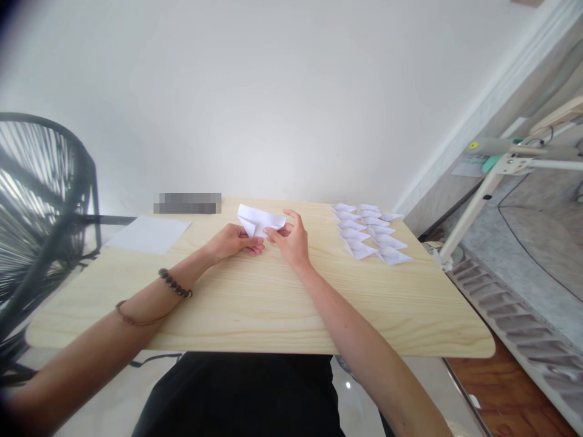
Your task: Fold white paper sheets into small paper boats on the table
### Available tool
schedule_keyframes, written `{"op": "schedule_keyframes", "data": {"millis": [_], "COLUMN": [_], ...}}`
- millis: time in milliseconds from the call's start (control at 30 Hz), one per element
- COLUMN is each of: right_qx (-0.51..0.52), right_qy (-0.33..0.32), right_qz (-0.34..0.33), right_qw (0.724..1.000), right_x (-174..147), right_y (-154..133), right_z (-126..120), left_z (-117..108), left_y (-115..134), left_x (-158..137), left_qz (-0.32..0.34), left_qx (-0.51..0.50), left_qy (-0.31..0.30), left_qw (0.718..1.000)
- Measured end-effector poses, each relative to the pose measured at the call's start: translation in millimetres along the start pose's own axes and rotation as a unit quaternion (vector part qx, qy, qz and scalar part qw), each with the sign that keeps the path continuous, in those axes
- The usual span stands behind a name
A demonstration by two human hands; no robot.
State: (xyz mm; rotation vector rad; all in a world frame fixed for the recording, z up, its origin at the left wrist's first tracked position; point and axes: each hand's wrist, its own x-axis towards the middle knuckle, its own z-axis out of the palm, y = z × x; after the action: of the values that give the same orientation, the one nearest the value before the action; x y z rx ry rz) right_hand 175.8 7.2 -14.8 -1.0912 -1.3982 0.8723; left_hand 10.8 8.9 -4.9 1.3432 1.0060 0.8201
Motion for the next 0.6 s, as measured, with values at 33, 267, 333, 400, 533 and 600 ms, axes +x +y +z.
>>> {"op": "schedule_keyframes", "data": {"millis": [33,267,333,400,533,600], "right_qx": [0.000,0.037,0.034,0.019,-0.011,-0.014], "right_qy": [-0.002,-0.038,-0.087,-0.130,-0.138,-0.134], "right_qz": [0.003,0.020,0.026,0.028,0.016,0.010], "right_qw": [1.000,0.998,0.995,0.991,0.990,0.991], "right_x": [0.1,0.6,0.7,0.4,-0.5,-0.6], "right_y": [-0.2,-0.9,0.1,1.3,3.2,3.8], "right_z": [-0.2,-2.4,-3.3,-4.2,-5.0,-5.0], "left_z": [0.0,-1.0,-1.9,-2.7,-3.3,-2.9], "left_y": [0.1,-0.6,-0.9,-1.3,-1.2,0.4], "left_x": [-0.2,-0.6,-0.4,0.0,0.6,0.1], "left_qz": [-0.001,-0.001,0.004,0.007,0.004,0.003], "left_qx": [0.001,-0.009,-0.019,-0.023,-0.012,-0.009], "left_qy": [-0.001,0.000,0.004,0.006,0.005,-0.002], "left_qw": [1.000,1.000,1.000,1.000,1.000,1.000]}}
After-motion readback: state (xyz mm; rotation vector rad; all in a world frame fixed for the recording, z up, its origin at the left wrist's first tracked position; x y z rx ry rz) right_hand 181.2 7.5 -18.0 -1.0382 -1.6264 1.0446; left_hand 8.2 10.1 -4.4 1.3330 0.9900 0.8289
